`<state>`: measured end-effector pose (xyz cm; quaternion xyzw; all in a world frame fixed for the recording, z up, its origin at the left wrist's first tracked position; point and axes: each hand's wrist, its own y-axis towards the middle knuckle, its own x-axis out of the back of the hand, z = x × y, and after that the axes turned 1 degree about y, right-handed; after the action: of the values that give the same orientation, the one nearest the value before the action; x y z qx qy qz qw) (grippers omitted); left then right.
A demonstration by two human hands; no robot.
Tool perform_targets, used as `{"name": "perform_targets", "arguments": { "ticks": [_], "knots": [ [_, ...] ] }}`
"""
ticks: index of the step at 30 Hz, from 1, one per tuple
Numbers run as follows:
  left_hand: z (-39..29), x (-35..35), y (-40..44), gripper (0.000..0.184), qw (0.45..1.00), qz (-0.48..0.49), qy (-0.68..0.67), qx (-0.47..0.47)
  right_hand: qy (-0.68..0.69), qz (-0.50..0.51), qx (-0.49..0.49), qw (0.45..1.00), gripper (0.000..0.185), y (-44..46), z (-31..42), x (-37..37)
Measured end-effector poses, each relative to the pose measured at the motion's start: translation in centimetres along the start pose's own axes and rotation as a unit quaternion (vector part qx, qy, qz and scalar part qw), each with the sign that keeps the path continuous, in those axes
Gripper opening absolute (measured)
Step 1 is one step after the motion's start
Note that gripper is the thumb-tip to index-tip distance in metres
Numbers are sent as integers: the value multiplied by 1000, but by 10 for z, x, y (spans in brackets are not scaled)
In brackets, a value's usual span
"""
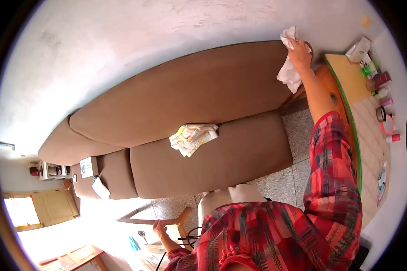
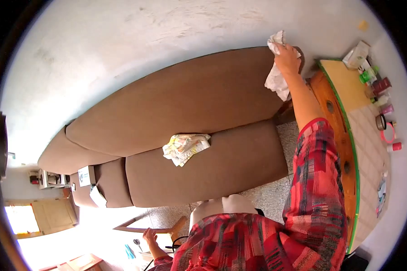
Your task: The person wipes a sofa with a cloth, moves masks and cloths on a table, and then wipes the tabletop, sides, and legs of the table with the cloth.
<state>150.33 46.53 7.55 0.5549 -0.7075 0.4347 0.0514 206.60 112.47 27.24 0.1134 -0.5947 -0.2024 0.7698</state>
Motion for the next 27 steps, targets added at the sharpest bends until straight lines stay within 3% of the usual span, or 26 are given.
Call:
{"name": "perform_targets", "arguments": {
  "ticks": [4,8,12,15,17,18,20,23,26,27],
  "knots": [
    [19,12,14,29,994,-60,-92,4,41,-27,-20,999,37,40,-83,-16],
    [-6,-4,-19,28,987,-70,-141,-4,109,-40,-120,986,39,70,-122,-41],
    [-5,-12,-15,32,994,-11,-101,-27,134,-39,-196,971,42,68,-151,-61],
    [-21,-18,-12,33,998,2,-49,-38,249,-116,-259,926,42,32,-132,-59],
    [-30,-20,-10,32,998,12,-29,-59,364,-279,-249,853,35,12,-115,-68],
    [-41,-28,-15,32,997,11,-20,-70,364,-275,-250,854,35,-2,-99,-67],
    [-57,-42,-18,31,997,6,7,-83,319,-354,-132,869,41,-28,-64,-58],
    [-68,-59,-10,29,993,55,40,-93,253,-357,-15,899,62,-42,-38,-65],
    [-71,-77,-9,28,986,93,58,-124,174,-326,112,923,51,-33,2,-39],
    [-69,-82,-6,28,986,97,60,-121,178,-258,155,937,46,-25,13,-34]
  ]
}}
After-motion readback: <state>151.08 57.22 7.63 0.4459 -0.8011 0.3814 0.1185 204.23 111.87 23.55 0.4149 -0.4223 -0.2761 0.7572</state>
